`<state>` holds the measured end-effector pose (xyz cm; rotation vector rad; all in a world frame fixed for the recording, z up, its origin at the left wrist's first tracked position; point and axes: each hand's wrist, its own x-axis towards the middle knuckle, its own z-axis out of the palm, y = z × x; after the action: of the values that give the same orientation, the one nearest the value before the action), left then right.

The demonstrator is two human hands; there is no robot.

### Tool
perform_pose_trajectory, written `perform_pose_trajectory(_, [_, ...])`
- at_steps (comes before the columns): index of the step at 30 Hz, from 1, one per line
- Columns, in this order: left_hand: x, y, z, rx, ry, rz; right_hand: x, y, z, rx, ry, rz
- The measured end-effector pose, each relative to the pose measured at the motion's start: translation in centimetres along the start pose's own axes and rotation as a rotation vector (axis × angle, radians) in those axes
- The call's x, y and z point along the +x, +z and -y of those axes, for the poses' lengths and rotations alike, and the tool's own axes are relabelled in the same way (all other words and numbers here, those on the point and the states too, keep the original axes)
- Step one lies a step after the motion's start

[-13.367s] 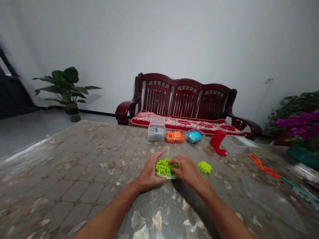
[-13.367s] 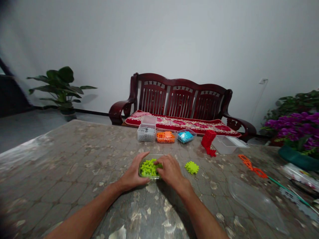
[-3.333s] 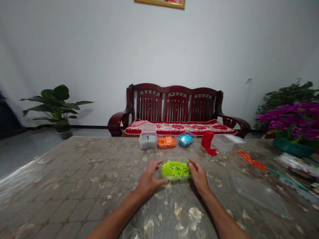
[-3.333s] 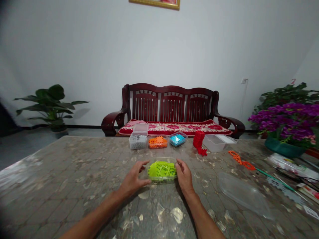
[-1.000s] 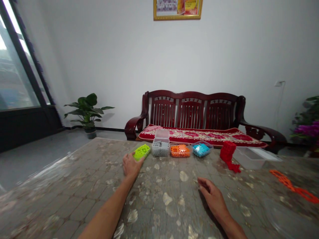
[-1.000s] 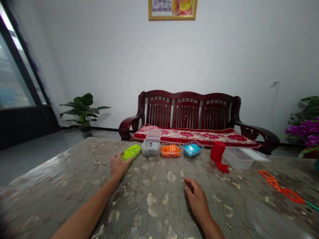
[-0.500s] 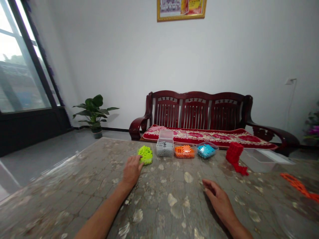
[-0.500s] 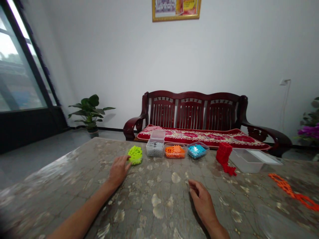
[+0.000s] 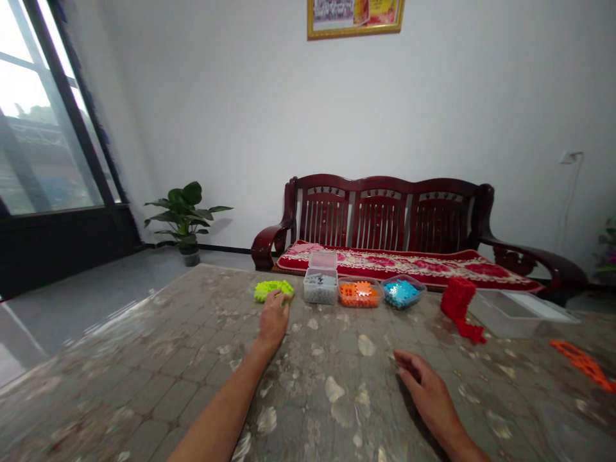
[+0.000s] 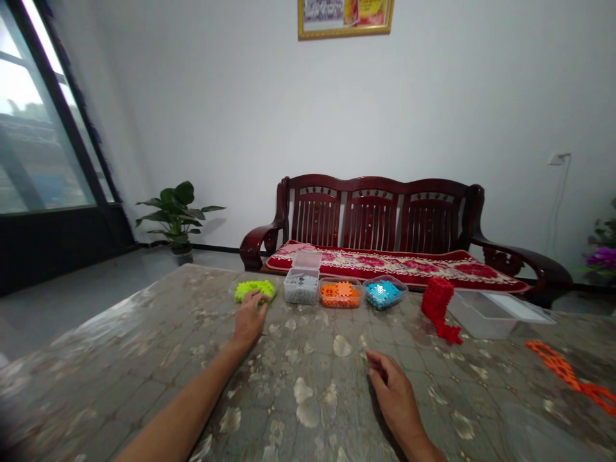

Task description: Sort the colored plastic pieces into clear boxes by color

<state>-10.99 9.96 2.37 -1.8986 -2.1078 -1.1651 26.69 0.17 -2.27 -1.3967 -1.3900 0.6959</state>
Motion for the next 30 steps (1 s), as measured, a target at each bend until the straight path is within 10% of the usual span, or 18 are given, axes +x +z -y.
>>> perform_pose_trajectory(20, [1.7,0.5,0.9,-0.117,0.059,0.133,-0.3,0.3,0.2,-0.003,-0.058,-0.013])
perform_pose_trajectory(30, [-8.0,2.2,-8.5,-0.192,0.126,0.388,-0.3,1.2,0.8,0.048,-0.094,-0.103])
